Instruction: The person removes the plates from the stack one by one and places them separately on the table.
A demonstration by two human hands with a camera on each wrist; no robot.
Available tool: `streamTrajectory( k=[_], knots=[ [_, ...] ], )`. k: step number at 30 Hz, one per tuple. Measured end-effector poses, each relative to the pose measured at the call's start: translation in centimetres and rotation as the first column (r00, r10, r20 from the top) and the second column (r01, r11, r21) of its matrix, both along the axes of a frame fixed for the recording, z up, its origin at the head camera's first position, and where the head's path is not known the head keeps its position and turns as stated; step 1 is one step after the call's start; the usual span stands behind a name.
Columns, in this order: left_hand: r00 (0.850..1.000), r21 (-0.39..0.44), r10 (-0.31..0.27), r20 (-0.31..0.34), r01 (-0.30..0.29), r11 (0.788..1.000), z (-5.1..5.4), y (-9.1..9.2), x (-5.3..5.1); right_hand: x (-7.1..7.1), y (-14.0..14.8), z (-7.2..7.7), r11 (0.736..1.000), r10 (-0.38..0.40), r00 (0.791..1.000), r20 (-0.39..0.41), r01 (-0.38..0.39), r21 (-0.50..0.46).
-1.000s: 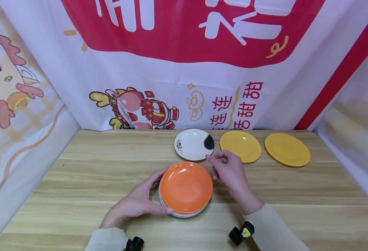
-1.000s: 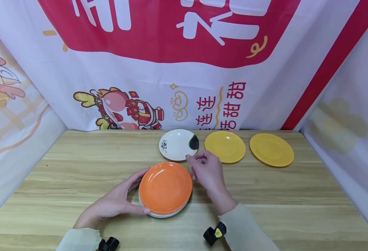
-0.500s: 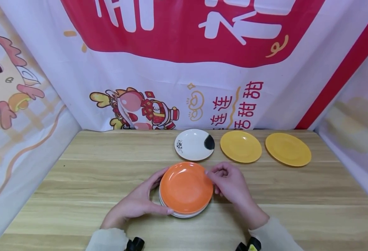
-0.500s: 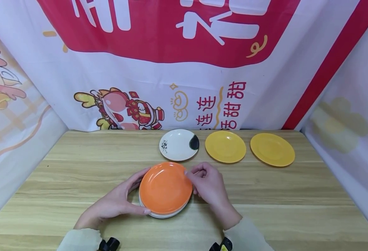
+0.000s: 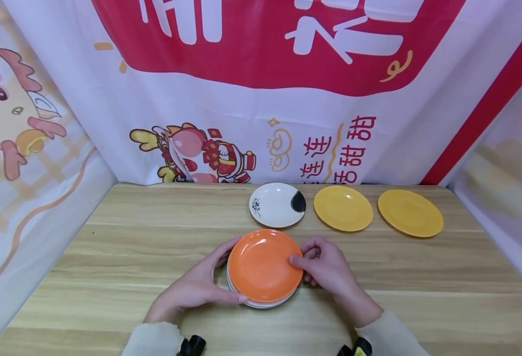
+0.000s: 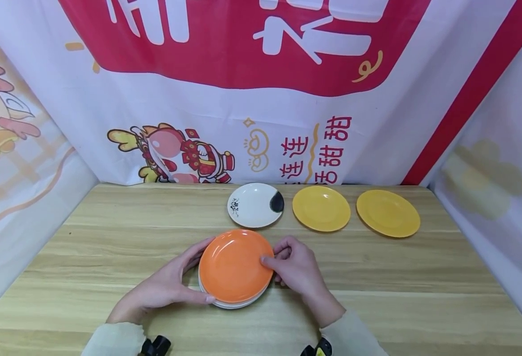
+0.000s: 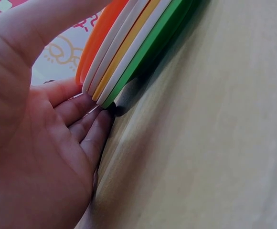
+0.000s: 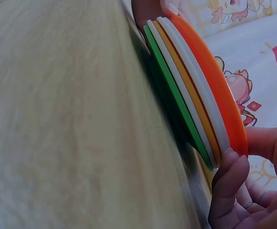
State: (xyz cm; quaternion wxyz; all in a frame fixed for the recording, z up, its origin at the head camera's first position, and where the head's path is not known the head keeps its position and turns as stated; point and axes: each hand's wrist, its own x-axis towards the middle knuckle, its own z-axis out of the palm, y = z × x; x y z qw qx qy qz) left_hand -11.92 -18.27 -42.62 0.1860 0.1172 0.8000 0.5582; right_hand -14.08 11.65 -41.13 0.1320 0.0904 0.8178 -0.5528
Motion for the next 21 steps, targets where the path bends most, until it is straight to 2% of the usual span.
streamTrajectory(
  k=[21],
  knots=[
    [1.000, 0.004, -0.003, 0.027, 0.003, 1.000, 0.28, 0.12, 0.23, 0.36, -0.09, 0.00, 0.999, 0.008, 1.000, -0.025, -0.009, -0.032]
  ],
)
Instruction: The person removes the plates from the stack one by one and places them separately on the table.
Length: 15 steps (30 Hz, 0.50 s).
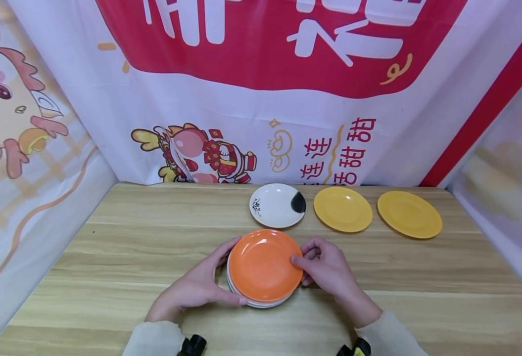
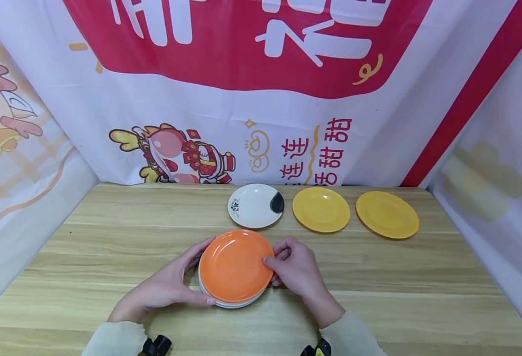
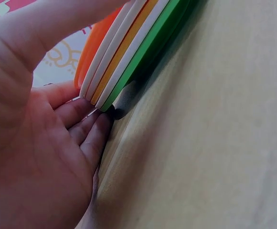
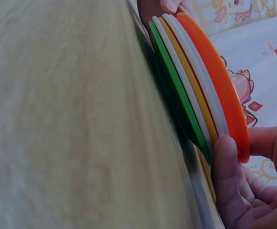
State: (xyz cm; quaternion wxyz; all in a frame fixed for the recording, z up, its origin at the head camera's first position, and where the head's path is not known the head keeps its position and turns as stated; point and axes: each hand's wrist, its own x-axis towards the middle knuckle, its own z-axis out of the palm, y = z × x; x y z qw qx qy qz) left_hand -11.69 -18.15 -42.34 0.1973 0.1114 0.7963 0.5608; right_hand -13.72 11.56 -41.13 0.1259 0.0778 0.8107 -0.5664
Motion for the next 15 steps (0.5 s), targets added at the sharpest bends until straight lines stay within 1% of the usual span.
streamTrajectory(
  k=[8, 15],
  knots=[
    [1.000, -0.015, -0.002, -0.021, 0.002, 1.000, 0.02, 0.29, 0.16, -0.09, -0.04, -0.06, 1.000, -0.005, 1.000, 0.000, 0.005, -0.011],
    [1.000, -0.028, 0.013, -0.009, -0.013, 1.000, 0.06, 0.54, 0.33, -0.11, -0.11, -0.07, 1.000, -0.003, 1.000, 0.004, 0.003, -0.007]
  ],
)
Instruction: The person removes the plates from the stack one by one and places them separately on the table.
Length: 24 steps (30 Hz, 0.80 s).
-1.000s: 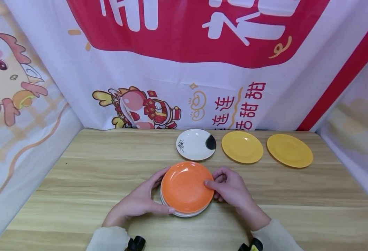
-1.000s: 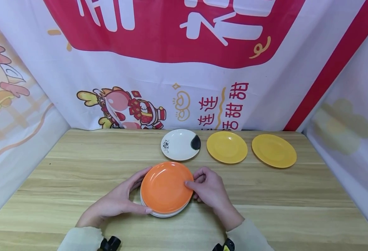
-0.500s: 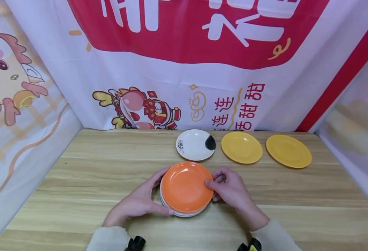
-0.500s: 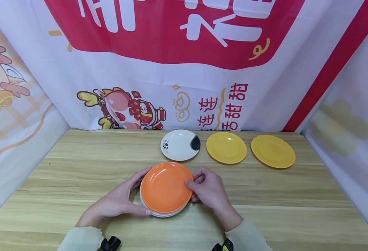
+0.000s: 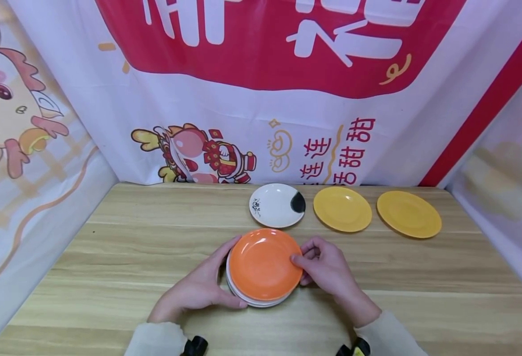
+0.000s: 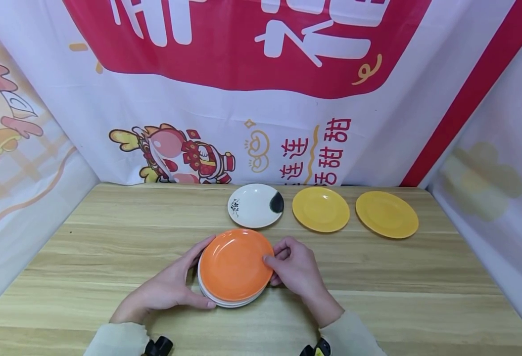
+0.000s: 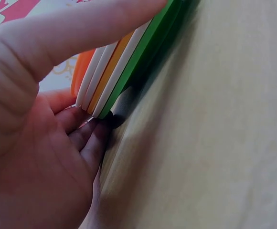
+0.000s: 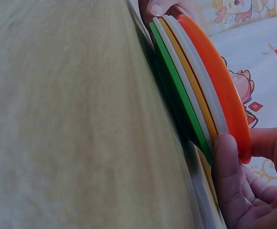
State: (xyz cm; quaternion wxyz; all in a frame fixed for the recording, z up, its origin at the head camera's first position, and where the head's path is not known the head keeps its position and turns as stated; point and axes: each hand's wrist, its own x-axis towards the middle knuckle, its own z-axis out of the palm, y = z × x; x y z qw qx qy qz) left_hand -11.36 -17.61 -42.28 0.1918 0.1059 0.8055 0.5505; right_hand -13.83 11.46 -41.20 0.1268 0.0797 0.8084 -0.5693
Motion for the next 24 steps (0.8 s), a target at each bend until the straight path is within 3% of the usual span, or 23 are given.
streamTrajectory(
  k=[24],
  knots=[
    [1.000, 0.026, 0.009, -0.009, -0.009, 1.000, 0.01, -0.01, -0.10, 0.10, 0.54, -0.11, 0.998, 0.020, 0.999, -0.028, -0.022, -0.051]
  ],
)
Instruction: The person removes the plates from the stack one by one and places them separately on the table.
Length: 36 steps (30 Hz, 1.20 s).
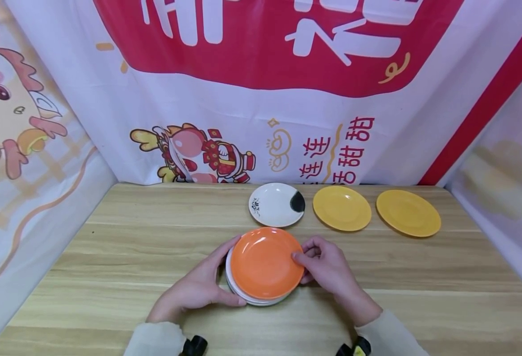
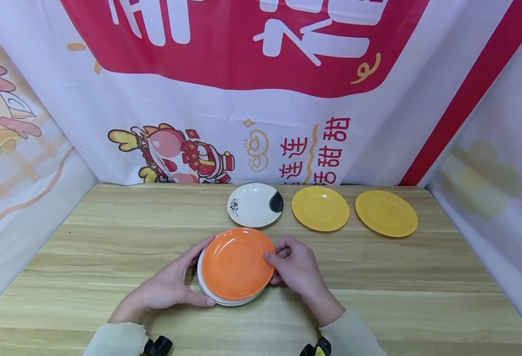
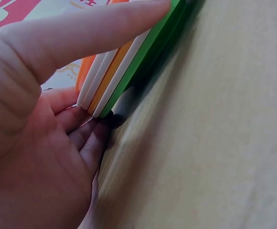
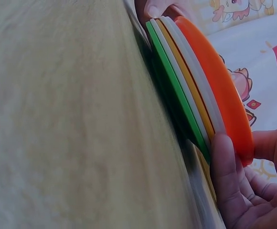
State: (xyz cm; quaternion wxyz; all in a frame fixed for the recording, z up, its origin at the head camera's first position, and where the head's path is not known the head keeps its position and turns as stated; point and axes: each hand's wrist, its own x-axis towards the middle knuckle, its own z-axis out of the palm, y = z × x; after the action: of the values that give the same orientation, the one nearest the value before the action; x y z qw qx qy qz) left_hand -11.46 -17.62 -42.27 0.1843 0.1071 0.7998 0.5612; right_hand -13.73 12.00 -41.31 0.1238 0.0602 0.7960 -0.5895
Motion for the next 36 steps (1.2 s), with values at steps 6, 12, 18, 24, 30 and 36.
streamTrajectory(
  k=[6, 12, 18, 24, 30, 36],
  knots=[
    [1.000, -0.002, -0.002, -0.004, 0.001, 1.000, 0.0, 0.0, 0.0, -0.3, 0.3, -0.2, 1.000, 0.000, 1.000, -0.007, -0.001, -0.016],
    [1.000, -0.015, -0.001, -0.010, 0.001, 1.000, 0.0, -0.1, 0.1, -0.3, 0.6, -0.1, 1.000, 0.002, 1.000, -0.003, -0.002, -0.004],
    [1.000, -0.006, -0.003, -0.017, 0.003, 1.000, 0.1, -0.1, 0.1, -0.4, 0.6, 0.1, 1.000, -0.002, 1.000, 0.000, 0.002, -0.004],
    [1.000, -0.006, 0.002, -0.007, -0.002, 1.000, 0.0, 0.0, 0.1, -0.5, 0.7, 0.1, 1.000, -0.002, 1.000, 0.004, 0.002, -0.019],
    [1.000, -0.002, 0.004, 0.010, -0.004, 1.000, 0.1, 0.0, 0.1, -0.6, 1.0, 0.2, 1.000, 0.003, 1.000, 0.023, -0.002, -0.031],
    [1.000, 0.012, 0.011, 0.026, -0.012, 1.000, 0.1, 0.1, 0.1, -0.8, 1.3, 0.5, 0.999, 0.005, 0.998, 0.055, -0.003, -0.033]
  ],
)
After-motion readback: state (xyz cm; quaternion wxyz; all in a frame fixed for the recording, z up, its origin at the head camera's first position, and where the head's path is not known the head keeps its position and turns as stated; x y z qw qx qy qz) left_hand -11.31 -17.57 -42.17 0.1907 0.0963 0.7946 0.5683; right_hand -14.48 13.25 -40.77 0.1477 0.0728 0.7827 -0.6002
